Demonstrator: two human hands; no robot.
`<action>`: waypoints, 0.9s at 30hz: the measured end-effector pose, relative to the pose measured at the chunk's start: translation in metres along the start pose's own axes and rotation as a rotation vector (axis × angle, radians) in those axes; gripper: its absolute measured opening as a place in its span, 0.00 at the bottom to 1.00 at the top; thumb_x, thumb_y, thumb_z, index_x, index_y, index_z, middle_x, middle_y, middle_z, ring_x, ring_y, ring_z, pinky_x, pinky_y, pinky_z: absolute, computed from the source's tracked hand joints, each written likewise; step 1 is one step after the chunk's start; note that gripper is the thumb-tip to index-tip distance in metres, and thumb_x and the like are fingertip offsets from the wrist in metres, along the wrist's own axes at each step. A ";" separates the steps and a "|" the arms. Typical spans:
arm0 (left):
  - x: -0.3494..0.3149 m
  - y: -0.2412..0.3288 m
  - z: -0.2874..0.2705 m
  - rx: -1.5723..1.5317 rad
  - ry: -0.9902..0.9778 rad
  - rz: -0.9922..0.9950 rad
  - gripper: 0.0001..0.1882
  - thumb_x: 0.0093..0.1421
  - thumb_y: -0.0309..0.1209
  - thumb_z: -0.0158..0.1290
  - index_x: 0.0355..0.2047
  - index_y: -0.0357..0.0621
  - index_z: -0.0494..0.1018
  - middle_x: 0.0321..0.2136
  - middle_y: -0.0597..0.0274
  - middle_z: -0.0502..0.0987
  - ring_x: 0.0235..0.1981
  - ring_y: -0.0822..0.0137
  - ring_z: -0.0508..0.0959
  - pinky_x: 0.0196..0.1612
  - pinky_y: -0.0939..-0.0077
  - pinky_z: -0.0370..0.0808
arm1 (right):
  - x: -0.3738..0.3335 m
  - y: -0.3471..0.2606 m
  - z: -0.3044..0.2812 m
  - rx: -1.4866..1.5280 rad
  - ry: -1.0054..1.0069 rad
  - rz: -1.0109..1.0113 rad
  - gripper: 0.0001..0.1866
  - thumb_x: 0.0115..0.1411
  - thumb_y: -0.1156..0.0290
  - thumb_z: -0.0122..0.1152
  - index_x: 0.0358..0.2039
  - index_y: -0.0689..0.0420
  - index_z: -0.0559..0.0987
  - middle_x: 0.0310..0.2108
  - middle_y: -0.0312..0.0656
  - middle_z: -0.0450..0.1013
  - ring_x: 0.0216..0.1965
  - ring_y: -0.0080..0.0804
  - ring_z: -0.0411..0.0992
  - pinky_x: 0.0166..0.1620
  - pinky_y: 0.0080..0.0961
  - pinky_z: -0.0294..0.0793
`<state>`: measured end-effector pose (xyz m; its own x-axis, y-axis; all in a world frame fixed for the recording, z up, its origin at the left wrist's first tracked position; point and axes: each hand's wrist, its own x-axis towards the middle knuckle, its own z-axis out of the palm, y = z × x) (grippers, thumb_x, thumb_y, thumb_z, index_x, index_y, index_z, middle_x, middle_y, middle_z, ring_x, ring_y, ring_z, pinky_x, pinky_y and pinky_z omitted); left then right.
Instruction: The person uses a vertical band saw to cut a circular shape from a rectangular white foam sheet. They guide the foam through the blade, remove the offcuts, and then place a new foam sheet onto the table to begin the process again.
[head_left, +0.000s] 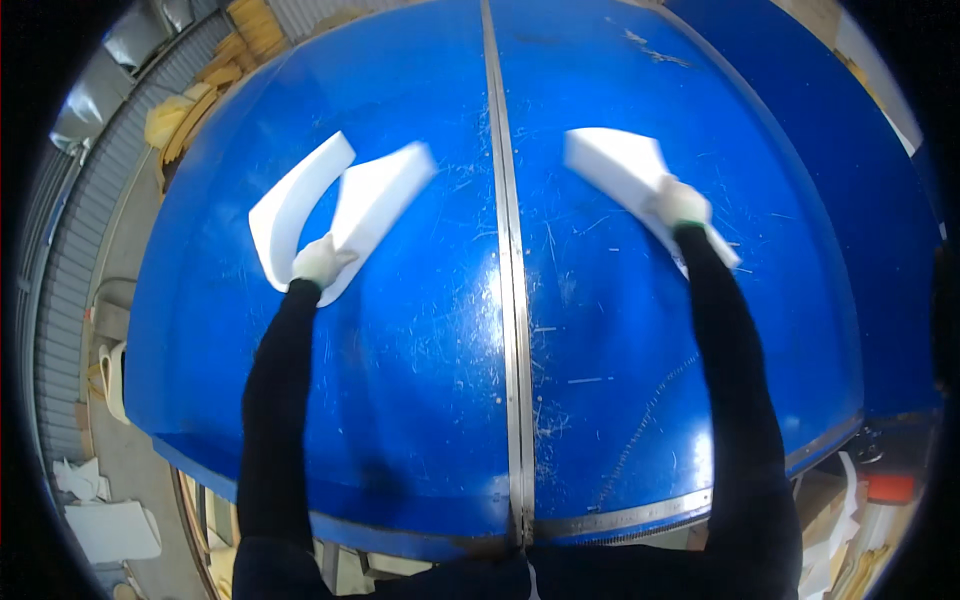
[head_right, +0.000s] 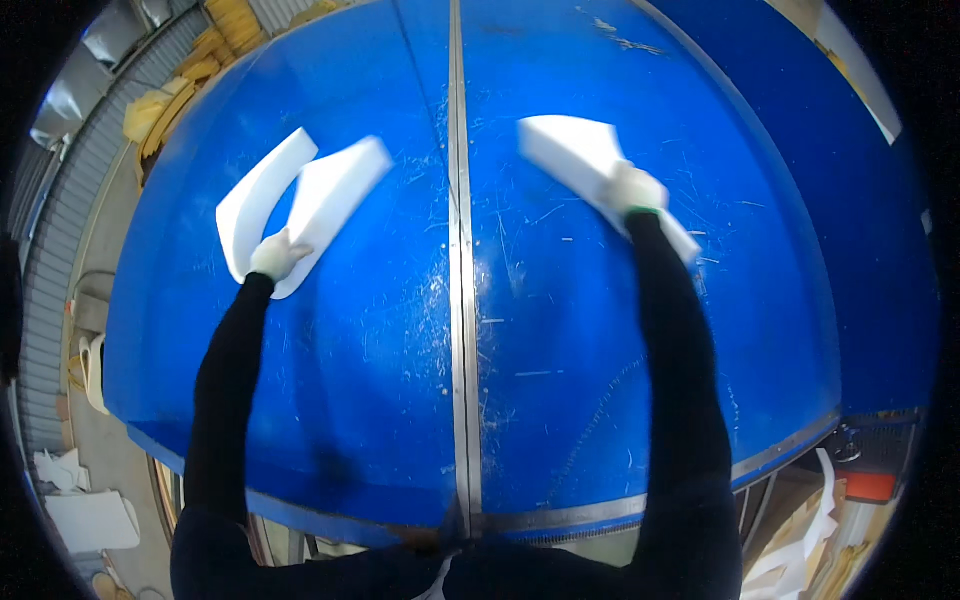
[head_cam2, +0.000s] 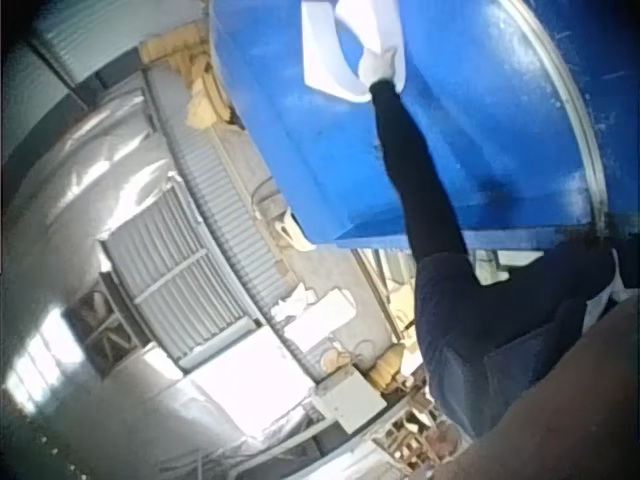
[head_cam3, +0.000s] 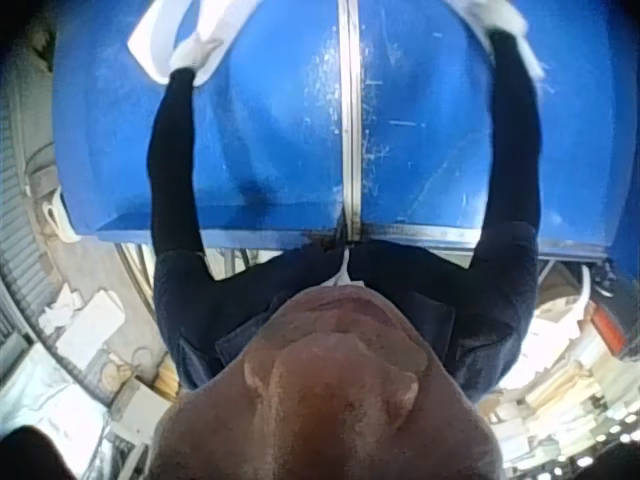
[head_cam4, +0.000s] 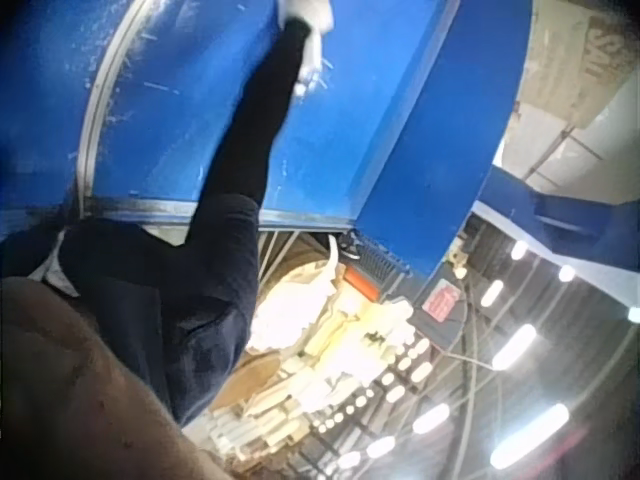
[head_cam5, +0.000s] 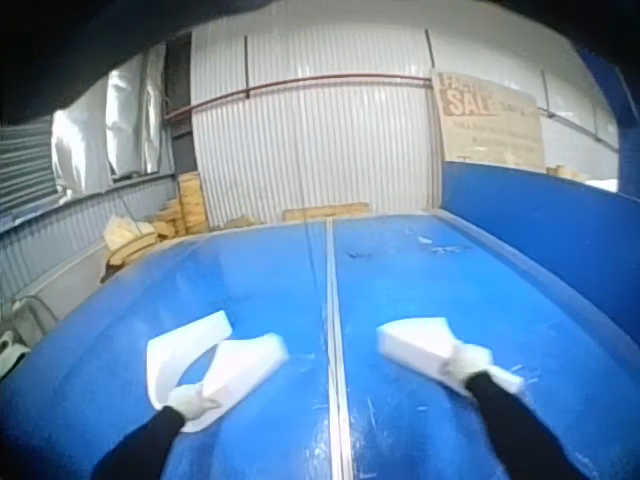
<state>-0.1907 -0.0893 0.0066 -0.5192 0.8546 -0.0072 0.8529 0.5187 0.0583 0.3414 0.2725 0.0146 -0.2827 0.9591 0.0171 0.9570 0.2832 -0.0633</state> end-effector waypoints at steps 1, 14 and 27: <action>-0.027 -0.006 -0.004 0.075 -0.078 -0.004 0.31 0.59 0.55 0.59 0.51 0.43 0.76 0.40 0.41 0.82 0.44 0.40 0.81 0.48 0.49 0.77 | -0.022 0.052 -0.003 -0.009 0.025 -0.035 0.28 0.52 0.50 0.67 0.48 0.55 0.78 0.46 0.53 0.80 0.49 0.53 0.78 0.51 0.47 0.77; -0.234 0.244 -0.027 -0.357 -0.045 0.778 0.40 0.47 0.52 0.69 0.53 0.37 0.73 0.43 0.46 0.77 0.50 0.48 0.77 0.53 0.59 0.76 | -0.349 -0.061 -0.103 0.028 -0.037 -0.791 0.62 0.38 0.43 0.80 0.69 0.60 0.62 0.70 0.55 0.57 0.74 0.55 0.50 0.72 0.62 0.41; -0.079 0.100 -0.003 -0.008 -0.003 0.053 0.33 0.56 0.61 0.59 0.40 0.38 0.73 0.35 0.42 0.82 0.39 0.43 0.83 0.42 0.49 0.79 | -0.099 -0.100 0.007 0.087 0.042 -0.540 0.33 0.53 0.42 0.66 0.45 0.60 0.79 0.42 0.55 0.77 0.46 0.52 0.77 0.49 0.46 0.76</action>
<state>-0.0649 -0.1051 0.0164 -0.4735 0.8808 -0.0071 0.8786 0.4729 0.0672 0.2727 0.1491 0.0120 -0.7279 0.6768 0.1100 0.6667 0.7361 -0.1167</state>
